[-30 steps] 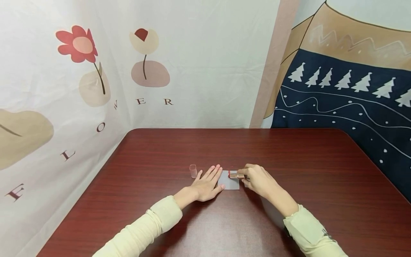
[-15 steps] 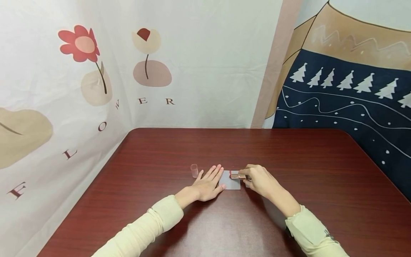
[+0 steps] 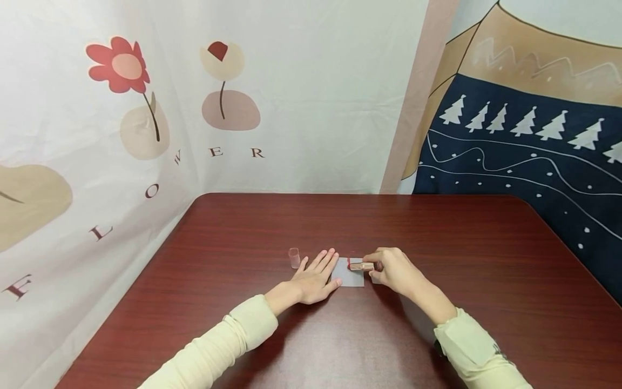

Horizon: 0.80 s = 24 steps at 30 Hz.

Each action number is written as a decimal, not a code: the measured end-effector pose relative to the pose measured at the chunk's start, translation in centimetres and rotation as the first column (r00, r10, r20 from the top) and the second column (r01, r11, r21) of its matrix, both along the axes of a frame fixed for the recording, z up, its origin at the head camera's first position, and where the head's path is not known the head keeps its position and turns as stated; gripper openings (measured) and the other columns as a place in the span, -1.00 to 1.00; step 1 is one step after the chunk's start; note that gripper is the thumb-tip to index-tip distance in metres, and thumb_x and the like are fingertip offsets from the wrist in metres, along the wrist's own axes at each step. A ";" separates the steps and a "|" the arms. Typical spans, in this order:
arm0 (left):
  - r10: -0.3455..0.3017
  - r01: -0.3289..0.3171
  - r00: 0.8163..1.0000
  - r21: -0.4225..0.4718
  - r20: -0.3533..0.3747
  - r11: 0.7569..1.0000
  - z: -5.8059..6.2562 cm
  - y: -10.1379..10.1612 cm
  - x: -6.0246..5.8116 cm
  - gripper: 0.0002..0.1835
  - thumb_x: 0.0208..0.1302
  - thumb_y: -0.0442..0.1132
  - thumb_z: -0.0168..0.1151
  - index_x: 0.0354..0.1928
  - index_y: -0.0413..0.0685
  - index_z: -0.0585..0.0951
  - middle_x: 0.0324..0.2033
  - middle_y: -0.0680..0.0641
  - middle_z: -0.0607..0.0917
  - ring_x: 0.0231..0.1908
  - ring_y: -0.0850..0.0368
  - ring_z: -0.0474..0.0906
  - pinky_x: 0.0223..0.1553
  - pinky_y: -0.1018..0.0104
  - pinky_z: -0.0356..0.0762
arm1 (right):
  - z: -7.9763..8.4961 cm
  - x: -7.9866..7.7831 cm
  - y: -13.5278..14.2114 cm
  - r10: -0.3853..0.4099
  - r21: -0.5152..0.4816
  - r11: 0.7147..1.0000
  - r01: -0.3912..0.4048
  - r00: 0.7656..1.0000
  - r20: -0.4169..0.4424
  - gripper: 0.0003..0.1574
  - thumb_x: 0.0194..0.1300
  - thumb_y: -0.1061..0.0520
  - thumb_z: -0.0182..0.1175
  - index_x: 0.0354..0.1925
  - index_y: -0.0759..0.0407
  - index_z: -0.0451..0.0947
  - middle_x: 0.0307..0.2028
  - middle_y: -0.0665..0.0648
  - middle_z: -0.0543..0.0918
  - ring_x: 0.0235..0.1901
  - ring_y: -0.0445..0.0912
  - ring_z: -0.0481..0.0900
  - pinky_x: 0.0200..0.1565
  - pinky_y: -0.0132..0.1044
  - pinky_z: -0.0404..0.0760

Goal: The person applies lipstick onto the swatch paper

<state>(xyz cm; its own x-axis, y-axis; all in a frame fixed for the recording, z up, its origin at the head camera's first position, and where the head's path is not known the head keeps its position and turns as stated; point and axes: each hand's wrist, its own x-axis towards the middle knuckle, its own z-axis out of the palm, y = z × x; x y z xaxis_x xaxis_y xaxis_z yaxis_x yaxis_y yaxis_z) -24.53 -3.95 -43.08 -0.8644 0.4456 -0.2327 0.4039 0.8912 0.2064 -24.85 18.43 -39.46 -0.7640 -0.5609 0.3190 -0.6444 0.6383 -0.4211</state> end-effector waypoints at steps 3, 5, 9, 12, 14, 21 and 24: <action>0.001 0.000 1.000 0.003 -0.010 1.000 -0.2 0.0 -0.1 -0.28 0.41 0.22 -0.37 0.47 0.07 -0.16 0.45 0.09 -0.21 0.40 0.21 -0.37 0.32 0.00 -0.32 | -0.2 -0.2 0.2 -0.011 -0.021 1.000 0.012 0.999 0.032 -0.68 -0.10 0.43 0.36 -0.26 0.29 0.68 -0.56 -0.08 0.50 -0.55 -0.16 0.42 -0.54 -0.41 0.38; 0.002 -0.002 1.000 -0.002 -0.012 1.000 -0.4 0.0 -0.2 -0.28 0.41 0.22 -0.39 0.47 0.08 -0.18 0.45 0.10 -0.22 0.40 0.22 -0.39 0.32 0.00 -0.33 | -0.4 -0.3 0.4 -0.017 -0.029 0.999 0.019 0.999 0.045 -0.68 -0.10 0.42 0.37 -0.26 0.29 0.68 -0.56 -0.09 0.51 -0.54 -0.17 0.42 -0.53 -0.41 0.40; 0.005 -0.006 1.000 -0.014 -0.018 1.000 -0.6 0.1 -0.2 -0.27 0.40 0.24 -0.39 0.47 0.10 -0.19 0.44 0.12 -0.23 0.39 0.24 -0.40 0.32 0.02 -0.34 | -0.6 -0.5 0.6 -0.024 -0.038 0.999 0.026 0.998 0.057 -0.69 -0.11 0.41 0.37 -0.27 0.29 0.69 -0.55 -0.10 0.53 -0.53 -0.19 0.43 -0.52 -0.40 0.42; 0.008 -0.008 1.000 -0.007 -0.020 1.000 -0.3 0.1 0.0 -0.28 0.40 0.23 -0.37 0.47 0.09 -0.16 0.45 0.11 -0.20 0.40 0.23 -0.37 0.32 0.02 -0.31 | -0.6 -0.5 0.6 -0.023 -0.040 0.999 0.025 0.998 0.055 -0.69 -0.11 0.41 0.37 -0.27 0.30 0.69 -0.56 -0.11 0.51 -0.54 -0.20 0.42 -0.52 -0.40 0.42; 0.007 -0.007 1.000 -0.007 -0.012 1.000 0.1 0.1 0.2 -0.28 0.41 0.21 -0.36 0.47 0.07 -0.15 0.45 0.09 -0.19 0.40 0.21 -0.35 0.32 0.02 -0.30 | -0.6 -0.5 0.7 -0.021 -0.043 0.999 0.023 0.998 0.056 -0.68 -0.11 0.42 0.37 -0.27 0.30 0.69 -0.57 -0.12 0.50 -0.54 -0.20 0.41 -0.52 -0.40 0.41; 0.003 -0.003 1.000 -0.015 -0.004 1.000 0.3 0.2 0.2 -0.29 0.41 0.21 -0.36 0.47 0.08 -0.16 0.45 0.09 -0.20 0.40 0.21 -0.36 0.32 0.01 -0.30 | -0.7 -0.4 0.6 -0.024 -0.047 0.999 0.027 0.998 0.049 -0.68 -0.12 0.43 0.37 -0.27 0.29 0.69 -0.58 -0.11 0.49 -0.55 -0.20 0.40 -0.53 -0.41 0.39; 0.005 -0.005 1.000 -0.014 -0.007 1.000 -0.5 0.2 -0.2 -0.28 0.40 0.23 -0.38 0.47 0.10 -0.19 0.44 0.11 -0.24 0.39 0.23 -0.40 0.32 0.01 -0.34 | -0.7 -0.4 0.6 -0.031 -0.046 0.998 0.033 0.998 0.052 -0.67 -0.12 0.43 0.37 -0.27 0.30 0.68 -0.55 -0.09 0.53 -0.54 -0.20 0.41 -0.53 -0.40 0.41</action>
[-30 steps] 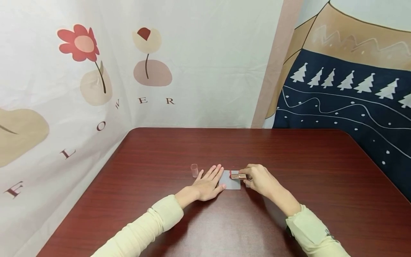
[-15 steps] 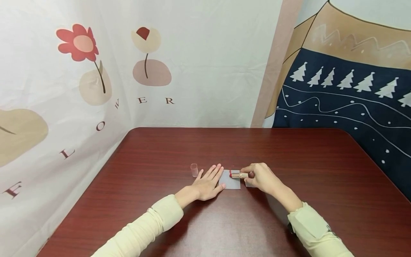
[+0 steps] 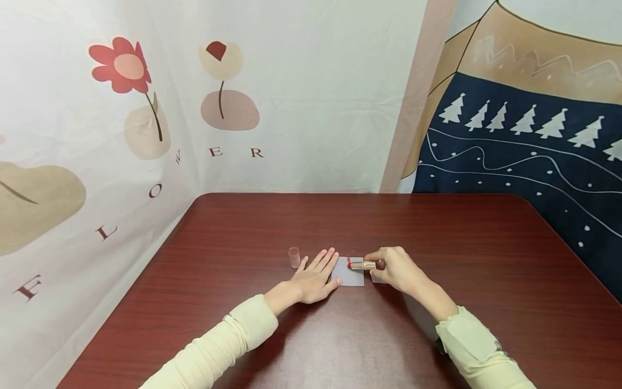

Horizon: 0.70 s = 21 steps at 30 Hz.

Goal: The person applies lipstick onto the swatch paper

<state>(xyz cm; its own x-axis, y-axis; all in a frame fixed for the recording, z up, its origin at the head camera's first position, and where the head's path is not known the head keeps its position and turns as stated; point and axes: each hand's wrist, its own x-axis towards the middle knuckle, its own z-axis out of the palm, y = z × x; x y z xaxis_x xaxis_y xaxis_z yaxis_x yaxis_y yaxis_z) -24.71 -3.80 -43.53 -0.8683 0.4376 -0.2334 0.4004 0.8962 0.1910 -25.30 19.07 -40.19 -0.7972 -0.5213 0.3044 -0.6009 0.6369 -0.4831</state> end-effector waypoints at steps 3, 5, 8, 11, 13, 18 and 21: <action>0.003 -0.003 1.000 0.005 -0.007 1.000 -0.6 0.0 -0.3 -0.27 0.39 0.25 -0.38 0.47 0.12 -0.20 0.44 0.13 -0.25 0.39 0.24 -0.42 0.32 0.01 -0.37 | 0.0 0.0 0.0 -0.011 0.012 1.000 0.011 1.000 0.005 -0.68 -0.11 0.41 0.36 -0.26 0.29 0.66 -0.52 -0.07 0.56 -0.53 -0.20 0.43 -0.52 -0.39 0.44; 0.006 -0.005 1.000 0.008 -0.013 1.000 -0.8 0.0 -0.4 -0.26 0.39 0.25 -0.37 0.47 0.12 -0.19 0.44 0.13 -0.25 0.39 0.24 -0.41 0.32 0.02 -0.36 | -0.1 0.0 0.0 -0.022 0.024 0.999 0.021 1.000 0.016 -0.68 -0.09 0.39 0.36 -0.25 0.27 0.65 -0.50 -0.07 0.58 -0.52 -0.21 0.45 -0.50 -0.39 0.45; 0.003 -0.003 1.000 0.003 -0.012 1.000 -0.7 0.0 -0.3 -0.27 0.40 0.25 -0.39 0.47 0.12 -0.20 0.44 0.14 -0.25 0.39 0.25 -0.42 0.32 0.01 -0.37 | -0.1 0.0 0.0 -0.041 0.031 0.999 0.040 0.998 0.048 -0.69 -0.07 0.36 0.37 -0.25 0.26 0.62 -0.48 -0.05 0.57 -0.51 -0.22 0.46 -0.48 -0.38 0.47; -0.003 0.003 1.000 0.000 -0.006 1.000 -0.2 0.0 -0.1 -0.28 0.41 0.22 -0.38 0.47 0.10 -0.20 0.44 0.12 -0.24 0.39 0.24 -0.41 0.32 0.02 -0.36 | -0.1 0.0 0.1 -0.052 0.020 0.999 0.050 0.996 0.074 -0.71 -0.06 0.34 0.37 -0.27 0.27 0.58 -0.50 -0.04 0.56 -0.51 -0.21 0.47 -0.49 -0.38 0.47; -0.002 0.003 1.000 0.009 -0.006 1.000 0.2 0.0 0.1 -0.28 0.41 0.21 -0.36 0.47 0.08 -0.17 0.45 0.10 -0.21 0.40 0.23 -0.38 0.32 0.01 -0.33 | -0.1 -0.1 0.2 -0.061 0.009 0.998 0.061 0.995 0.083 -0.72 -0.08 0.33 0.39 -0.31 0.25 0.56 -0.53 -0.04 0.54 -0.53 -0.20 0.47 -0.50 -0.38 0.47; 0.000 0.000 1.000 0.006 -0.018 1.000 0.0 0.0 0.0 -0.28 0.40 0.23 -0.38 0.47 0.09 -0.18 0.44 0.11 -0.22 0.39 0.23 -0.39 0.32 0.01 -0.33 | -0.4 -0.4 0.5 -0.085 -0.014 0.996 0.088 0.988 0.131 -0.72 -0.08 0.31 0.40 -0.36 0.18 0.53 -0.55 -0.06 0.51 -0.54 -0.22 0.45 -0.50 -0.38 0.45; 0.002 -0.002 1.000 -0.004 -0.015 1.000 -0.7 0.0 -0.4 -0.27 0.39 0.26 -0.40 0.47 0.12 -0.21 0.44 0.14 -0.26 0.39 0.24 -0.42 0.32 0.01 -0.36 | -0.4 -0.4 0.7 -0.083 -0.031 0.995 0.090 0.981 0.177 -0.73 -0.06 0.30 0.39 -0.34 0.16 0.53 -0.53 -0.04 0.51 -0.52 -0.19 0.46 -0.51 -0.37 0.44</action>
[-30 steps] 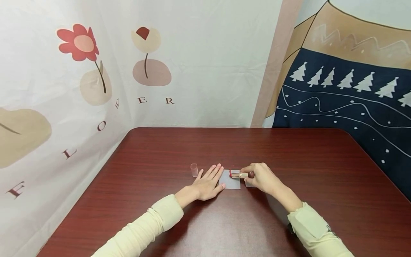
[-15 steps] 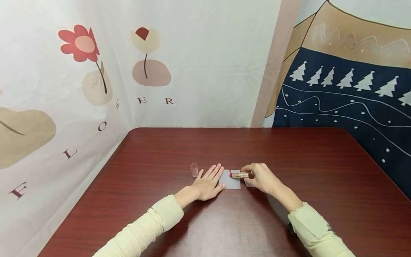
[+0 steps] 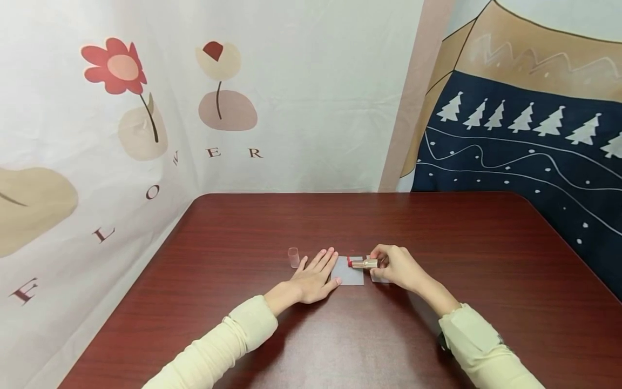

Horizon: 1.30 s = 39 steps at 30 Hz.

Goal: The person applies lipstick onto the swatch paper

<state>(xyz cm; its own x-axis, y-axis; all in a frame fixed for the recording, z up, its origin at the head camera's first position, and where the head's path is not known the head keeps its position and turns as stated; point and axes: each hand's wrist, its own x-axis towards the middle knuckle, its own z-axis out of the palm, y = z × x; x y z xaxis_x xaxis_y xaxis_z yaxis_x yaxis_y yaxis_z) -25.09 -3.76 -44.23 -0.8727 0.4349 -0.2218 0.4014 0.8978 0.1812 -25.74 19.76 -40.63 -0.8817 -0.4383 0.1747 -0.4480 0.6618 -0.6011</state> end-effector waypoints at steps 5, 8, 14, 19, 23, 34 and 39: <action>0.006 -0.006 1.000 0.012 -0.005 1.000 -0.3 0.0 -0.1 -0.26 0.39 0.26 -0.38 0.47 0.13 -0.20 0.44 0.15 -0.25 0.39 0.25 -0.41 0.32 0.01 -0.36 | 0.0 0.0 0.0 0.008 -0.017 1.000 -0.007 1.000 0.026 -0.72 -0.04 0.32 0.37 -0.32 0.17 0.53 -0.52 -0.02 0.51 -0.51 -0.16 0.46 -0.52 -0.37 0.43; 0.006 -0.006 1.000 0.019 -0.003 1.000 -0.2 0.0 -0.1 -0.27 0.39 0.26 -0.39 0.47 0.14 -0.21 0.44 0.16 -0.26 0.39 0.26 -0.42 0.32 0.01 -0.36 | 0.0 0.0 0.0 0.006 -0.019 1.000 -0.005 1.000 0.013 -0.72 -0.05 0.33 0.38 -0.32 0.16 0.54 -0.52 -0.03 0.52 -0.51 -0.18 0.46 -0.52 -0.37 0.42; 0.004 -0.004 1.000 0.023 -0.002 1.000 -0.1 0.0 0.0 -0.27 0.39 0.26 -0.38 0.47 0.16 -0.20 0.44 0.16 -0.25 0.39 0.26 -0.40 0.32 0.02 -0.35 | 0.0 0.1 0.0 0.010 -0.028 1.000 -0.010 1.000 -0.008 -0.73 -0.06 0.34 0.38 -0.35 0.13 0.55 -0.54 -0.04 0.52 -0.53 -0.19 0.45 -0.56 -0.37 0.42; 0.005 -0.005 1.000 0.019 0.003 1.000 0.0 0.0 0.0 -0.27 0.39 0.26 -0.39 0.47 0.16 -0.21 0.44 0.16 -0.25 0.39 0.26 -0.41 0.32 0.02 -0.35 | 0.2 0.2 -0.1 0.018 -0.028 0.999 -0.019 1.000 -0.014 -0.73 -0.05 0.34 0.38 -0.36 0.11 0.55 -0.53 -0.04 0.53 -0.52 -0.17 0.46 -0.56 -0.37 0.43; 0.008 -0.008 1.000 0.017 0.004 1.000 0.0 0.0 0.0 -0.27 0.39 0.26 -0.40 0.47 0.16 -0.21 0.44 0.17 -0.26 0.39 0.26 -0.41 0.32 0.02 -0.36 | 0.2 0.2 -0.2 0.023 -0.026 0.999 -0.023 0.999 -0.025 -0.74 -0.06 0.33 0.39 -0.37 0.10 0.56 -0.54 -0.05 0.53 -0.52 -0.18 0.45 -0.55 -0.37 0.43; 0.007 -0.007 1.000 0.019 0.001 1.000 0.0 -0.1 0.0 -0.27 0.39 0.26 -0.39 0.47 0.16 -0.20 0.44 0.16 -0.25 0.39 0.26 -0.41 0.32 0.02 -0.35 | 0.3 0.4 -0.3 0.043 -0.021 0.999 -0.044 0.998 -0.054 -0.74 -0.08 0.33 0.37 -0.39 0.09 0.57 -0.58 -0.09 0.50 -0.57 -0.24 0.43 -0.55 -0.37 0.44; 0.005 -0.005 1.000 0.017 -0.001 1.000 -0.2 0.0 -0.1 -0.27 0.39 0.27 -0.40 0.47 0.15 -0.21 0.43 0.16 -0.26 0.39 0.26 -0.42 0.32 0.00 -0.35 | 0.3 0.4 -0.4 0.047 -0.016 0.999 -0.048 0.996 -0.070 -0.74 -0.08 0.33 0.38 -0.40 0.07 0.56 -0.59 -0.10 0.50 -0.58 -0.25 0.42 -0.57 -0.38 0.43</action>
<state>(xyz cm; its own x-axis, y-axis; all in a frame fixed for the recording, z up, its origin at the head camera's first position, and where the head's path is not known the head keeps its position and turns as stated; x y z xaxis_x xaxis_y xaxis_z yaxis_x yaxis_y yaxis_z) -25.19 -3.79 -44.43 -0.8750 0.4344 -0.2135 0.3972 0.8965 0.1961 -25.31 19.33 -40.33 -0.8453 -0.4757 0.2434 -0.5201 0.6280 -0.5789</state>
